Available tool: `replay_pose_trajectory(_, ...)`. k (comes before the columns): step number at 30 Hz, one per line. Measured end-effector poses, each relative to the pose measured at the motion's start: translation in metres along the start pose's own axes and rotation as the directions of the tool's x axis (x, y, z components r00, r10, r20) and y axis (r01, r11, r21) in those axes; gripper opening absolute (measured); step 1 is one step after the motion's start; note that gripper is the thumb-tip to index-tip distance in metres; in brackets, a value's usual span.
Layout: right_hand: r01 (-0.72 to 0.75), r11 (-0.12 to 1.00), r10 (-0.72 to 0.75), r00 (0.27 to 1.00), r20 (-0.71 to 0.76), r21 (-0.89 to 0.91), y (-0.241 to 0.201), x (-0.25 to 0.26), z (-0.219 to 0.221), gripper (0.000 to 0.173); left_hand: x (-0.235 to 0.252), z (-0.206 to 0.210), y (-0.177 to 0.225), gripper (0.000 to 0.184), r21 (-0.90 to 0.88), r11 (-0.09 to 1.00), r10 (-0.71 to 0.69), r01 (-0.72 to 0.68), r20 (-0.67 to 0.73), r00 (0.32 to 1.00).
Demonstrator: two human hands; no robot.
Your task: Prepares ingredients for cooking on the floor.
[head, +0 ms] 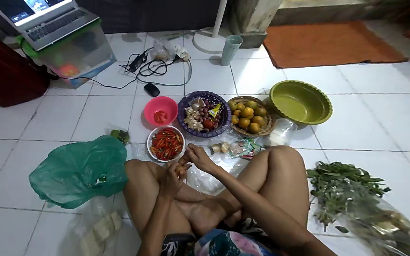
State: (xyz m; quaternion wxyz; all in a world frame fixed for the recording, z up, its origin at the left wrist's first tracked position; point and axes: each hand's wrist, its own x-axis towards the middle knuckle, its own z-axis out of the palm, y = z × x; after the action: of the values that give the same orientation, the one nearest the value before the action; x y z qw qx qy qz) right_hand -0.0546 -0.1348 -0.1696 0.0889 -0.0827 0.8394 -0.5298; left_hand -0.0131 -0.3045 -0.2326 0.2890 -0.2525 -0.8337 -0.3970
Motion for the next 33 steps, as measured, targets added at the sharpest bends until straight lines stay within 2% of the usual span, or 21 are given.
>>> replay_pose_trajectory(2,-0.037,0.997,0.037,0.999,-0.004,0.074,0.004,0.0,0.001,0.033,0.0,-0.001,0.0,0.031,-0.005,1.0,-0.003,0.003,0.012,1.0)
replay_pose_trajectory(4,-0.143,0.945,0.151,0.989,-0.003,0.295,0.007,-0.001,0.003,0.033,-0.001,-0.002,0.002,0.033,-0.012,0.999,-0.039,0.039,0.011,0.999)
replay_pose_trajectory(6,-0.265,0.714,0.338,0.941,0.012,0.648,0.003,-0.004,0.004,0.043,-0.003,-0.001,-0.002,0.037,-0.032,0.991,-0.131,0.131,-0.02,0.991)
replay_pose_trajectory(7,-0.281,0.611,0.378,0.925,0.038,0.74,-0.001,-0.005,0.003,0.047,-0.003,0.001,-0.006,0.039,-0.055,0.983,-0.178,0.176,-0.031,0.984)
replay_pose_trajectory(12,-0.306,0.432,0.433,0.896,0.103,0.848,-0.006,-0.006,0.002,0.05,0.005,0.005,-0.009,0.043,-0.047,0.954,-0.298,0.295,-0.117,0.947)
replay_pose_trajectory(14,-0.325,0.367,0.478,0.87,0.122,0.871,-0.003,-0.004,-0.003,0.052,0.005,0.002,-0.01,0.05,-0.054,0.933,-0.359,0.355,-0.142,0.922)
replay_pose_trajectory(18,-0.339,0.357,0.472,0.87,0.146,0.87,0.009,-0.008,-0.021,0.056,0.009,-0.011,-0.007,0.053,-0.166,0.848,-0.527,0.503,-0.166,0.833)
replay_pose_trajectory(22,-0.329,0.338,0.478,0.867,0.141,0.882,0.018,-0.019,-0.044,0.058,0.026,-0.018,-0.02,0.051,-0.239,0.723,-0.681,0.648,-0.092,0.726)
replay_pose_trajectory(25,-0.296,0.356,0.502,0.861,0.086,0.886,0.024,-0.036,-0.063,0.057,0.05,-0.016,-0.039,0.052,-0.146,0.643,-0.757,0.751,0.025,0.653)
replay_pose_trajectory(28,-0.265,0.359,0.551,0.834,0.026,0.895,0.032,-0.054,-0.077,0.056,0.078,-0.016,-0.053,0.056,0.044,0.598,-0.8,0.8,0.089,0.593)
replay_pose_trajectory(30,-0.25,0.346,0.576,0.818,0.005,0.904,0.038,-0.065,-0.085,0.058,0.089,-0.012,-0.059,0.059,0.159,0.556,-0.831,0.815,0.086,0.55)
replay_pose_trajectory(33,-0.218,0.325,0.581,0.814,-0.012,0.92,0.048,-0.08,-0.092,0.061,0.098,-0.005,-0.065,0.063,0.303,0.44,-0.893,0.846,0.051,0.446)
